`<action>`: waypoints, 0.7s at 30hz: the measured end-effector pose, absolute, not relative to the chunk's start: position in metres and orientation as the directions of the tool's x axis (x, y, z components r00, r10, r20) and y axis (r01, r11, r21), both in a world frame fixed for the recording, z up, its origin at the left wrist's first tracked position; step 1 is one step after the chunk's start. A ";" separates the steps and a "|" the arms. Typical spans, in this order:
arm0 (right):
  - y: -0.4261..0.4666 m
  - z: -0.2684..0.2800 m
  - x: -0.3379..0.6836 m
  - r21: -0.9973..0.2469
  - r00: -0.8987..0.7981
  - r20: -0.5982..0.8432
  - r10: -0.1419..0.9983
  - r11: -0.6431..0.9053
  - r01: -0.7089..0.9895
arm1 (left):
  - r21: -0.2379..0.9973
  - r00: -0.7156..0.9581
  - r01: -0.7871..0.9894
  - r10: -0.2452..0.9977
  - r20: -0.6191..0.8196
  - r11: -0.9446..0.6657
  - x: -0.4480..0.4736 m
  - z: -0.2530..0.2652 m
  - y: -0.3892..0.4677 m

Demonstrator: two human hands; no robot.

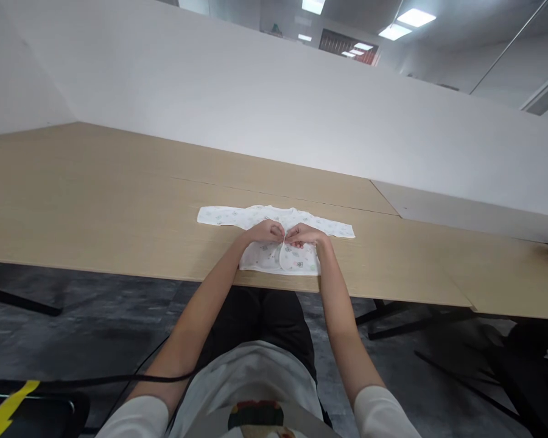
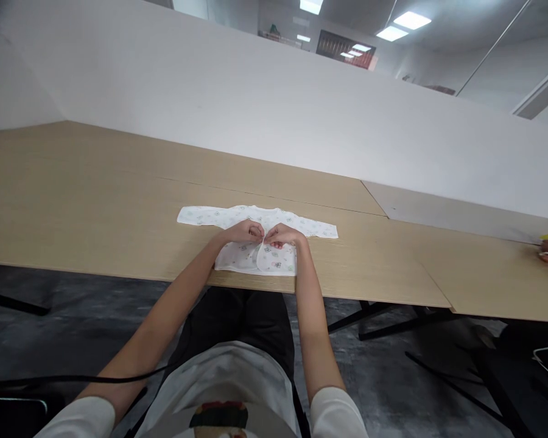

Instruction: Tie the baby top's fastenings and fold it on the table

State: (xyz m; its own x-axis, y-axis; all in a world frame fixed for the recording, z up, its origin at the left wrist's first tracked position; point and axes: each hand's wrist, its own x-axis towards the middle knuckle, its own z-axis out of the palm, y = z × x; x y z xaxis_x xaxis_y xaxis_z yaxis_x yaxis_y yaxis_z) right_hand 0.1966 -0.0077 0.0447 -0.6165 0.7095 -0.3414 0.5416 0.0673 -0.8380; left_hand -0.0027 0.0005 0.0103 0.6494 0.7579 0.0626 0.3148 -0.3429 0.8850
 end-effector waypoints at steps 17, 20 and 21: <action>0.001 0.033 0.197 -0.816 -0.629 -0.358 0.690 0.097 0.571 | 0.782 0.646 0.402 0.753 0.128 -0.477 -0.003 0.005 0.005; 0.001 0.034 0.197 -0.816 -0.634 -0.361 0.684 0.098 0.570 | 0.795 0.633 0.400 0.765 0.120 -0.456 -0.004 0.004 0.006; 0.001 0.035 0.197 -0.816 -0.636 -0.361 0.682 0.098 0.569 | 0.796 0.630 0.400 0.767 0.122 -0.455 -0.004 0.004 0.006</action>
State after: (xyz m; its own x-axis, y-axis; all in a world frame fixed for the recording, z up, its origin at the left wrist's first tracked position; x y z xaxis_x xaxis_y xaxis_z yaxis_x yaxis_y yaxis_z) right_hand 0.1970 0.0009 0.0349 -0.6363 0.6817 -0.3612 0.5689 0.0984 -0.8165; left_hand -0.0042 0.0061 0.0040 0.6299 0.7670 0.1222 0.3996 -0.4549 0.7959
